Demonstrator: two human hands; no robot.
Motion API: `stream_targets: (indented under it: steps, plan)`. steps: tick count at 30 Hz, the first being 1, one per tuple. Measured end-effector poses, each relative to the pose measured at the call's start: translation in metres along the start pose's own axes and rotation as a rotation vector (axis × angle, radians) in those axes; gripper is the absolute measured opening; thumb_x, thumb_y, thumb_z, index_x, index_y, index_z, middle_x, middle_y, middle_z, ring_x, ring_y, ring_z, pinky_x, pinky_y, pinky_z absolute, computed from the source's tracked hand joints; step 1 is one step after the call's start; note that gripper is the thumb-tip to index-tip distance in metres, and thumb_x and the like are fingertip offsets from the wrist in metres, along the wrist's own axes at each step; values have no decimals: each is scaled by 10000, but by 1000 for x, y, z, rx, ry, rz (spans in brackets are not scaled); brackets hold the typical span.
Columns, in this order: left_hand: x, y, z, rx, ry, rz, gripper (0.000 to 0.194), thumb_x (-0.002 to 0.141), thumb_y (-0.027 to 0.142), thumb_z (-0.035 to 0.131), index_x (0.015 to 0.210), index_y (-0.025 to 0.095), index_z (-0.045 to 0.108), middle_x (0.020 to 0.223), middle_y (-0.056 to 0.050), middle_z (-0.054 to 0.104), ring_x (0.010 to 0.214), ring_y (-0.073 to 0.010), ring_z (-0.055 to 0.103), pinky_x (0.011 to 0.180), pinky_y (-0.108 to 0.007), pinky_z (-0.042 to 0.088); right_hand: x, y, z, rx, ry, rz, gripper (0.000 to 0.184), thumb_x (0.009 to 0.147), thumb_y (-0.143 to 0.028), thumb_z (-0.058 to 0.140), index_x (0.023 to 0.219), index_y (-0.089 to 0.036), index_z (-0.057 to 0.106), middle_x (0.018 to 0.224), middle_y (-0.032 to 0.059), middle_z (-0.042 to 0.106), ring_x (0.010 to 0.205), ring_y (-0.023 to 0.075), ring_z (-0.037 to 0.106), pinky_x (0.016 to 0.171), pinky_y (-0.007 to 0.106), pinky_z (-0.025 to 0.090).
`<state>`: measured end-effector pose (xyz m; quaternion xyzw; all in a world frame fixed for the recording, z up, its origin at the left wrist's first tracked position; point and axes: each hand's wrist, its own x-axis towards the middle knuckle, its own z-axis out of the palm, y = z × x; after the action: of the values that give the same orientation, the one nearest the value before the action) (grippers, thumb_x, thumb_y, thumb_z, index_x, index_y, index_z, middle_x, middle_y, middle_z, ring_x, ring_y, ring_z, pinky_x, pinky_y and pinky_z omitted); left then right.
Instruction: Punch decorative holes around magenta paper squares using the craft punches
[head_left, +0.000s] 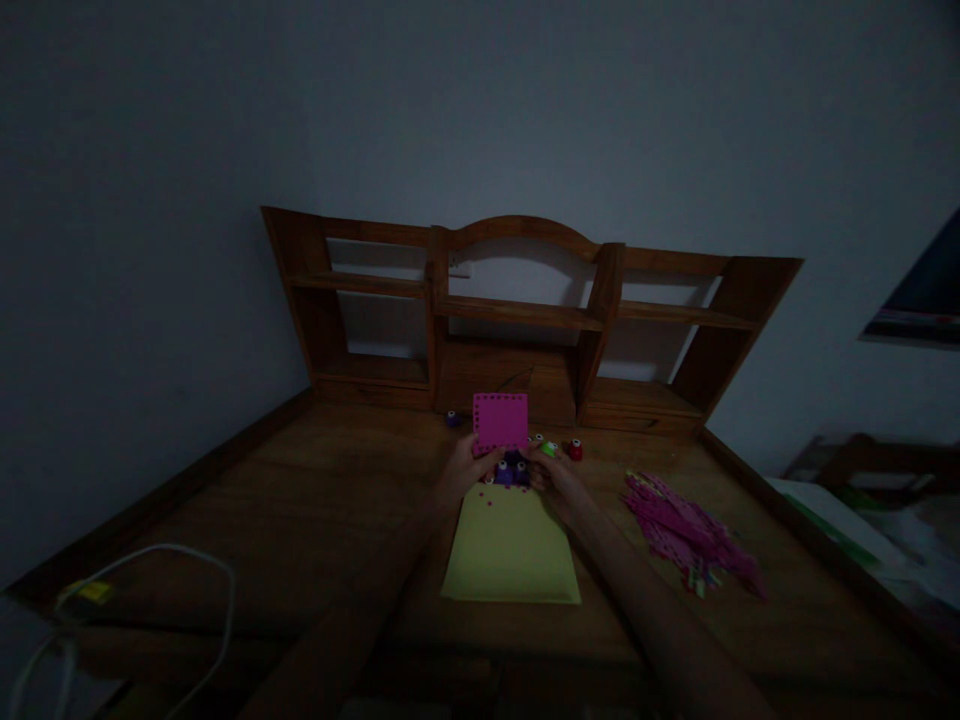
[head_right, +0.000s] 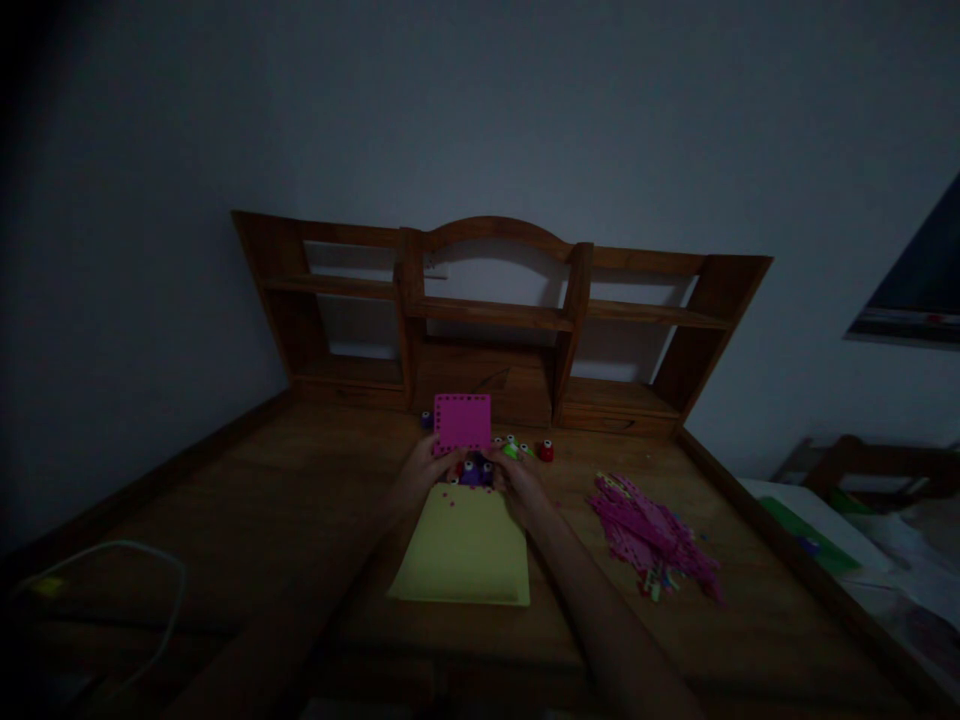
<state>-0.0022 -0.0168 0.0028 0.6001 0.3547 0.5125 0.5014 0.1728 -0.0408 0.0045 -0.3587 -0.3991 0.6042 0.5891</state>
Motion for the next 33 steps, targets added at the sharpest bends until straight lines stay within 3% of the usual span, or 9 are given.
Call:
stream_targets:
  steps: [33]
  plan:
    - [-1,5,-1,-77,-109,-15,245,732,365,704,722,160,570,547,6,555,482,-119,489,494,-242,355,2,5,-3,-12,-35,2,257,624,-297,798,713,-188,583,506,-85,439,413,51,291,400,221,165]
